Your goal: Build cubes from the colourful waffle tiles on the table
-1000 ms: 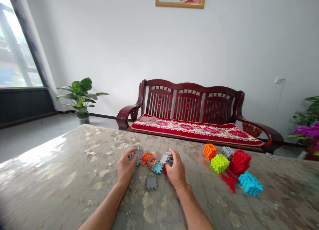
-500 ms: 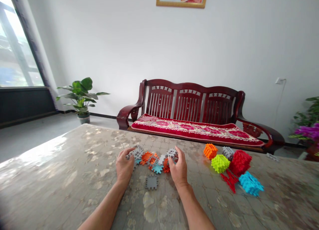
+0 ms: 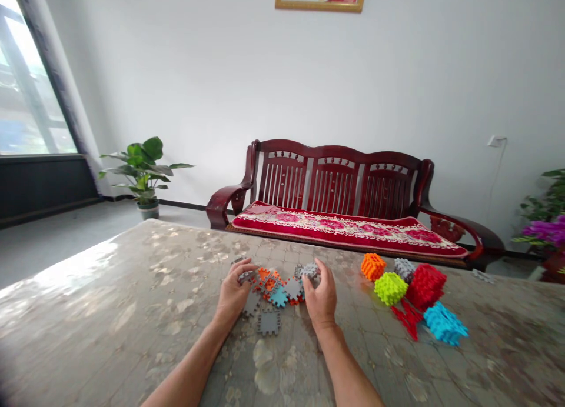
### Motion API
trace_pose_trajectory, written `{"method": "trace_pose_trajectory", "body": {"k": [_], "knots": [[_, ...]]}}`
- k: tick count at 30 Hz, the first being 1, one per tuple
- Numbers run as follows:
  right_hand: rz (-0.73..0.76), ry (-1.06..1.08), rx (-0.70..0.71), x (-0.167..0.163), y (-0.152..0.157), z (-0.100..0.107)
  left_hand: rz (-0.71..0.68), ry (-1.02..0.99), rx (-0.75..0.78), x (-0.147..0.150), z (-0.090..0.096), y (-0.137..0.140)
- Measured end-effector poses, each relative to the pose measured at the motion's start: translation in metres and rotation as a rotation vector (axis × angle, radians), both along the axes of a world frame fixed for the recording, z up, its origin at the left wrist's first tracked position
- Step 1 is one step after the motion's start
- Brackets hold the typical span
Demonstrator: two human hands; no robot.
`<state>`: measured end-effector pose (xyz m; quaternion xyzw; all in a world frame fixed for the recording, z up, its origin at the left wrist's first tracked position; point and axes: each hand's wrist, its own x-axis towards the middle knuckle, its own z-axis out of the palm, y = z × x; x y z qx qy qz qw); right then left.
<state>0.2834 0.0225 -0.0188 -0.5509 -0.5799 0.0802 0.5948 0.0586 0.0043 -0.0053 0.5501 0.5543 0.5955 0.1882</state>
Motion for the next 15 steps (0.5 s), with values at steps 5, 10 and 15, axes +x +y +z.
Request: {"method": "trace_pose_trajectory", "body": {"k": [5,10,15], "knots": [[0.084,-0.014,0.032,-0.008,-0.003,0.002,0.001,-0.008,0.008,0.001,0.000,-0.001],[0.143,-0.157,0.051,-0.020,-0.005,0.002,-0.047,-0.026,0.056,0.002,-0.005,0.003],[0.131,-0.372,0.037,-0.025,-0.006,-0.001,-0.050,0.136,0.030,0.003,-0.012,0.006]]}}
